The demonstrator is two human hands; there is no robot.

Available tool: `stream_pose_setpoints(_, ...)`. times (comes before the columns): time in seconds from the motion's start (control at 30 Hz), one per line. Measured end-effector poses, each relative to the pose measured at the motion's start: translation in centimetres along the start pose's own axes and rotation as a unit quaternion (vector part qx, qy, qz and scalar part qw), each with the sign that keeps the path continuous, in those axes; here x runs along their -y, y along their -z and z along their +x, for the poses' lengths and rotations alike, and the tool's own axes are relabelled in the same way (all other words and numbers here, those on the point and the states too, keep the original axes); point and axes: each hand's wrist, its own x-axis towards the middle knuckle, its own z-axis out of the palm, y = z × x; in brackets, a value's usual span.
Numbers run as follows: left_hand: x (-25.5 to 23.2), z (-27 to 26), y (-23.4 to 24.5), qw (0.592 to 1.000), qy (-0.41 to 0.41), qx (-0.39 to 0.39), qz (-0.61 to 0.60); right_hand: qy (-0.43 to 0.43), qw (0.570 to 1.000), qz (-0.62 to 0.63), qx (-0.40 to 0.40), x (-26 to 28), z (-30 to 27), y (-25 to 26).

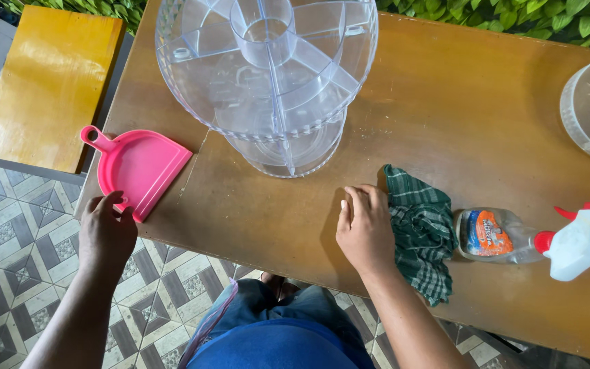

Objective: The person assembles a multi-tiered clear plastic stand by hand. They place small white rings into slots on the base, attach vertical panels, and stack circular trays, then lift and reposition the assembled unit on the table.

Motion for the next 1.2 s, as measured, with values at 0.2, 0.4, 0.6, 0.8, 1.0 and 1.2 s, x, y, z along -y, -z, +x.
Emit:
stream_pose_setpoints(0.2,-0.4,0.1,-0.1,0.999,0.031,0.01,0.015,0.037,0.994,-0.083,0.052,0.8,0.0,-0.7)
stream_pose_setpoints(0.4,-0.4,1.4,-0.3,0.992,0.034,0.057,0.104,0.054,0.988,-0.121,0.076,1.2,0.4,-0.5)
stream_pose_setpoints(0.6,-0.2,2.0,-1.1,0.981,0.019,0.068,0.181,0.056,0.99,-0.113,0.069,1.3,0.4,-0.3)
stream_pose_setpoints(0.8,-1.5,2.1,-0.3,0.98,0.018,0.066,0.185,0.054,0.991,-0.104,0.064,0.9,0.0,-0.7)
stream_pose_setpoints(1.0,-9.8,0.2,4.1,0.997,0.056,0.018,-0.055,0.012,0.997,-0.066,0.04,2.0,0.3,-0.2)
stream_pose_setpoints(1.2,-20.5,-4.0,10.0,0.895,0.039,0.141,-0.422,-0.169,0.925,0.335,0.062,8.9,2.2,4.7)
